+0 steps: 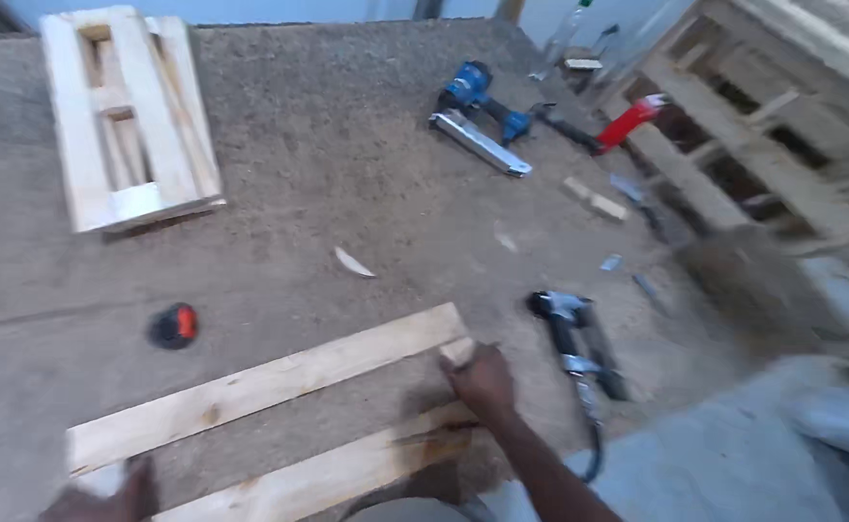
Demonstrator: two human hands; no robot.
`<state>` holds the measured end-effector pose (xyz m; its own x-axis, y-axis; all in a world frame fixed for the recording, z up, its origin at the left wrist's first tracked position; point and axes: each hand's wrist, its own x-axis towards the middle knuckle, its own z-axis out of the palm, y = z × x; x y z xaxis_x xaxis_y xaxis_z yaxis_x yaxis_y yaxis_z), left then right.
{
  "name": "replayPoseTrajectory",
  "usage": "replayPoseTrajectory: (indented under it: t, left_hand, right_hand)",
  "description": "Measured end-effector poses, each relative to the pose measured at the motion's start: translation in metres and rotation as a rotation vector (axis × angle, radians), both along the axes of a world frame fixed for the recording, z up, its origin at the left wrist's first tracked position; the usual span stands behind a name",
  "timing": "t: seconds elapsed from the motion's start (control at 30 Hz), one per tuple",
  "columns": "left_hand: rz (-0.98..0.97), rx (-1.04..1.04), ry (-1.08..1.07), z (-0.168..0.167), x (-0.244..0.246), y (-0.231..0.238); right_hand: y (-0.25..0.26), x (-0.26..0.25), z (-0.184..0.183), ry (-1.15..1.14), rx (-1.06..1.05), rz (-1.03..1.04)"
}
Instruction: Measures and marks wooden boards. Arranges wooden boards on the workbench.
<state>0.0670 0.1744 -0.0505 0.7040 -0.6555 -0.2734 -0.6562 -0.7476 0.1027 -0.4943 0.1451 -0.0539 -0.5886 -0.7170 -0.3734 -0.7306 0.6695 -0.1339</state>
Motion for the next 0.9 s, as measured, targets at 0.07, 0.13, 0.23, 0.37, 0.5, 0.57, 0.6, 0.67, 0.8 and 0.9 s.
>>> replayPoseTrajectory:
  t: [0.07, 0.13, 0.23, 0.37, 0.5, 0.57, 0.6, 0.67, 0.8, 0.9]
  left_hand:
    - [0.036, -0.052, 0.006, 0.000, -0.004, -0.001]
    - [0.096, -0.033, -0.008, 0.005, 0.000, -0.005]
    - [0.130, -0.006, -0.008, 0.002, 0.009, -0.010]
    - [0.157, 0.004, -0.032, -0.004, 0.019, -0.009]
    - [0.110, 0.008, 0.001, -0.003, 0.029, -0.010]
    - [0.095, -0.001, 0.019, -0.002, 0.028, -0.009]
    - [0.086, -0.011, 0.019, -0.003, 0.028, -0.008]
    - [0.077, -0.014, -0.002, -0.005, 0.025, -0.007]
    - [0.107, -0.023, -0.002, -0.006, 0.021, -0.010]
    - [0.116, -0.019, 0.006, -0.006, 0.019, -0.012]
  right_hand:
    - [0.004, 0.001, -0.005, -0.038, -0.064, 0.047]
    - [0.004, 0.002, -0.015, -0.037, -0.110, 0.119]
    - [-0.001, 0.000, -0.022, -0.014, -0.051, 0.121]
    - [-0.003, 0.001, -0.025, -0.002, -0.025, 0.082]
    - [-0.003, 0.003, -0.022, 0.004, -0.024, 0.084]
    - [-0.003, 0.003, -0.021, -0.002, -0.032, 0.084]
    - [-0.002, 0.002, -0.021, -0.006, -0.035, 0.079]
    - [-0.001, 0.000, -0.023, -0.002, -0.037, 0.073]
    - [0.001, -0.002, -0.027, 0.012, -0.045, 0.075]
    - [0.002, -0.003, -0.030, 0.032, -0.068, 0.060]
